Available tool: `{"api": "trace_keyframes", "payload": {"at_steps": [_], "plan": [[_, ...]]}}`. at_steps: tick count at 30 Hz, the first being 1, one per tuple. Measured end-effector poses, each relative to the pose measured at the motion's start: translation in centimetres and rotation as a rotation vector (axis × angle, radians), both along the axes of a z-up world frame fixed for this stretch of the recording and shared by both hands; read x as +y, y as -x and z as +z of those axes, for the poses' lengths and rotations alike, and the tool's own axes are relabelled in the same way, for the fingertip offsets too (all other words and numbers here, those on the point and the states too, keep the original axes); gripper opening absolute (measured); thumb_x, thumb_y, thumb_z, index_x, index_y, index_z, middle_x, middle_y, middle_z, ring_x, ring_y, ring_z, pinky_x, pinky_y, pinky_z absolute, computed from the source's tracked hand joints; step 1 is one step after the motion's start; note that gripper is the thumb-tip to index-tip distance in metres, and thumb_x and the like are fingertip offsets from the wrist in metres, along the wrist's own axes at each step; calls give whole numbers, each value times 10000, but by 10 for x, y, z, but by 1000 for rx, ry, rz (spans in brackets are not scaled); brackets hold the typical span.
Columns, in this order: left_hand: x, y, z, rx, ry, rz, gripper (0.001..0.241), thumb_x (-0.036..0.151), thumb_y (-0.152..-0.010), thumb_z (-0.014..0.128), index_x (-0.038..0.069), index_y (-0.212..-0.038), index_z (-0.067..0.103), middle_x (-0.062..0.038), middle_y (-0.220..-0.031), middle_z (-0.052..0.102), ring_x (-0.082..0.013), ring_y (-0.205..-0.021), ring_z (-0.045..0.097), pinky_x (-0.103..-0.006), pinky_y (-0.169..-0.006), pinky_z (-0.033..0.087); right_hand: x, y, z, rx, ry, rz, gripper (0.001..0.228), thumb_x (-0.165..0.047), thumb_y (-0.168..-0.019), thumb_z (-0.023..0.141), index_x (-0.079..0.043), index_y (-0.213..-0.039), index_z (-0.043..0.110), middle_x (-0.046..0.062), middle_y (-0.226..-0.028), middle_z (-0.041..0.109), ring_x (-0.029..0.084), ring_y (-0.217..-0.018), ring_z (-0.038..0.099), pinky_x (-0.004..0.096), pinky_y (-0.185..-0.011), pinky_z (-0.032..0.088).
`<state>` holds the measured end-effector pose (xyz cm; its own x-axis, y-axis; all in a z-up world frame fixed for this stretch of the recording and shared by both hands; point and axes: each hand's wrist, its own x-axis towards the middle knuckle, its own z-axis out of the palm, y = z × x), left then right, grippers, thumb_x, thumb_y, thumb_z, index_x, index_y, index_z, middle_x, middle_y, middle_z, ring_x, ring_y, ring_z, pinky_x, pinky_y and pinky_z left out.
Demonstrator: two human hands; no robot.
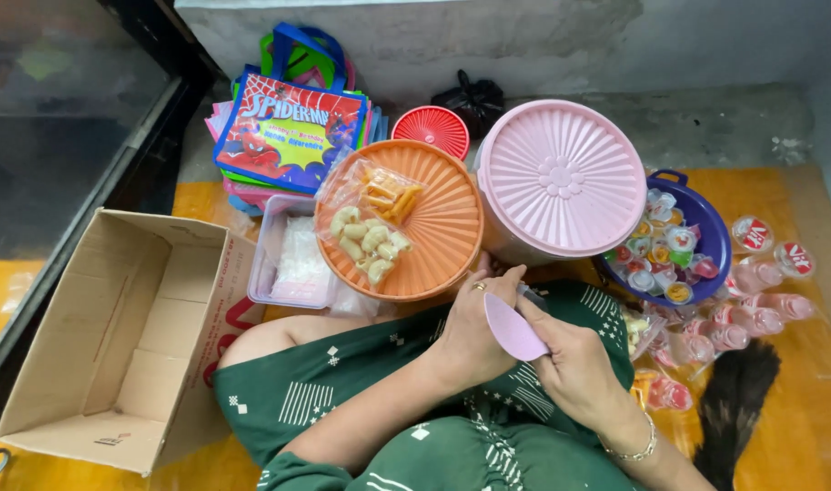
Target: The person is packing small snacks and jelly cups into individual plastic bags using a scoop and then organizing them into containers.
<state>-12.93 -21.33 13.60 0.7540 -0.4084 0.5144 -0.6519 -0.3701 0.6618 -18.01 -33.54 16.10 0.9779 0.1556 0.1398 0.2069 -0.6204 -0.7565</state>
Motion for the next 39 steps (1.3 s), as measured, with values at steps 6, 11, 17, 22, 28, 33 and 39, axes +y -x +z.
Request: {"api": "trace_keyframes", "payload": {"at_steps": [6, 11, 17, 22, 28, 33, 39], "plan": [[-7, -5, -16, 35, 52, -76, 314, 154, -735, 536, -46, -976, 515, -186, -814, 589, -353, -731, 558, -488, -918, 351, -19, 9, 19, 8, -66, -6, 458, 16, -621, 557, -48, -1074, 565, 105, -1099, 593, 213, -1021, 575, 305, -910, 430], [-8, -4, -5, 247, 21, -148, 581, 347, -667, 627, -7, -1091, 445, -141, -991, 565, -279, -856, 575, -378, -755, 431, -73, 31, 9, 62, -390, -334, 546, -371, -656, 553, 28, -1028, 574, 117, -944, 549, 183, -786, 531, 264, -643, 444], [-21, -3, 0, 579, 22, -169, 780, 491, -623, 616, 2, -1158, 326, -91, -946, 572, -217, -857, 590, -335, -735, 462, -200, 29, -73, 114, -166, -817, 214, -121, -886, 510, -30, -1061, 592, 21, -755, 541, 83, -631, 424, 215, -566, 334], [-28, -9, 2, 607, 1, -228, 736, 454, -643, 620, 1, -1139, 317, -80, -977, 578, -207, -861, 597, -331, -704, 477, -255, -2, -118, 189, 464, -882, 302, -182, -776, 526, -63, -1034, 628, 135, -888, 631, 324, -775, 569, 421, -639, 410], [-26, -13, 0, 619, -34, -193, 658, 433, -664, 620, 28, -1109, 355, -56, -969, 586, -199, -814, 605, -314, -716, 464, -254, -55, -149, 148, 719, -871, 279, -87, -881, 442, -48, -1118, 584, 150, -992, 572, 324, -812, 534, 419, -602, 410], [-19, -19, -5, 590, -4, -221, 587, 366, -696, 633, 17, -1091, 376, -81, -963, 559, -190, -829, 601, -289, -702, 486, -266, -73, -159, 243, 667, -913, 251, -85, -849, 466, -11, -1052, 595, 223, -868, 609, 382, -764, 554, 438, -586, 423], [-16, -23, -7, 667, -33, -240, 594, 376, -686, 630, 29, -1100, 385, -64, -953, 585, -187, -833, 606, -281, -726, 472, -259, -57, -131, 386, 629, -869, 391, -190, -804, 435, -56, -1136, 591, 210, -1018, 601, 405, -873, 548, 477, -667, 438]]}}
